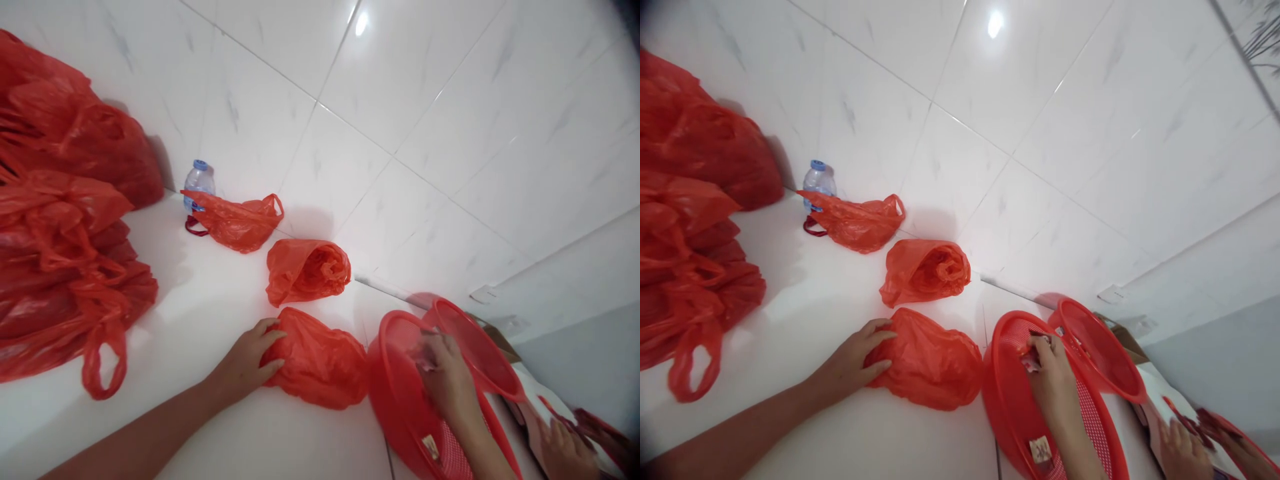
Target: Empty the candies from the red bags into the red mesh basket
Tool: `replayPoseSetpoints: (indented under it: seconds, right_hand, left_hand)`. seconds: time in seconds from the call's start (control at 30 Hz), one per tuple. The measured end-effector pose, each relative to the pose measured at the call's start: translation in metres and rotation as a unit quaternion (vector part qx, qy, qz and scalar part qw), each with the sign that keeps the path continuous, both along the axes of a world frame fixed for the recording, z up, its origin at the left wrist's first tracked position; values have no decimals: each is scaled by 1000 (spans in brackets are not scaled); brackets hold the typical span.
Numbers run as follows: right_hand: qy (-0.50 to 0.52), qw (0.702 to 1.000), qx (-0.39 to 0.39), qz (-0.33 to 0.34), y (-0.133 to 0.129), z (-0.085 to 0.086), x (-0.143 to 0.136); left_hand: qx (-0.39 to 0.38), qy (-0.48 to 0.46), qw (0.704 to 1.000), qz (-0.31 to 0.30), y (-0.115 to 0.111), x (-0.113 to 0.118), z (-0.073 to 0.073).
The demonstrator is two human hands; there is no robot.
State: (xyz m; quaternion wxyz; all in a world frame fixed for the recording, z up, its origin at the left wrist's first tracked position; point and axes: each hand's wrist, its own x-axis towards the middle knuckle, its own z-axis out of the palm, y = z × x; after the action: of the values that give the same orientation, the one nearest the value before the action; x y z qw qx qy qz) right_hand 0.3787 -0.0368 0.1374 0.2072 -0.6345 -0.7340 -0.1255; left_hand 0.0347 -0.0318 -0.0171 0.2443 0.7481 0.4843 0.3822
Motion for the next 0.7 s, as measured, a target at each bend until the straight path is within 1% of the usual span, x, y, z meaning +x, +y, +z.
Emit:
replayPoseSetpoints:
  seconds: [0.07, 0.13, 0.2, 0.27, 0.33, 0.37, 0.43, 0.5, 0.53, 0.6, 0.67, 0.7]
  right_hand:
    - [42, 998, 14, 34, 0, 6, -22]
    - [60, 994, -13, 90, -2, 3, -53]
    - [55, 984, -63, 156, -2, -10, -84]
    - [34, 975, -98, 197, 1, -28, -109]
    - [-5, 967, -120, 225, 6, -45, -123]
    - [-25, 963, -126, 238, 8, -51, -126]
    - [-47, 956, -136, 255, 8, -55, -123]
    - [-34, 962, -137, 236, 2, -47, -109]
    - [-19, 968, -134, 209, -1, -40, -99]
    - [9, 983, -122, 137, -9, -24, -70]
    - [25, 992, -111, 64, -15, -12, -33]
    - [29, 992, -120, 28, -17, -10, -12]
  left_hand:
    - [-1, -2, 1000, 2, -1, -1, 1]
    - [-1, -2, 1000, -2, -1, -2, 1]
    - [5, -5, 1000, -8, -1, -2, 0]
    - [15, -11, 1000, -8, 0, -2, -1]
    - [18, -16, 1000, -1, 0, 0, -2]
    - [15, -17, 1000, 2, 0, 0, -1]
    - [11, -18, 1000, 1, 0, 1, 0]
    - [8, -18, 1000, -4, 0, 2, 1]
    - [5, -17, 1000, -6, 0, 2, 1]
    - [-3, -13, 1000, -8, 0, 1, 1]
    - [-10, -9, 1000, -6, 0, 1, 0]
    - [-11, -7, 1000, -6, 0, 1, -1]
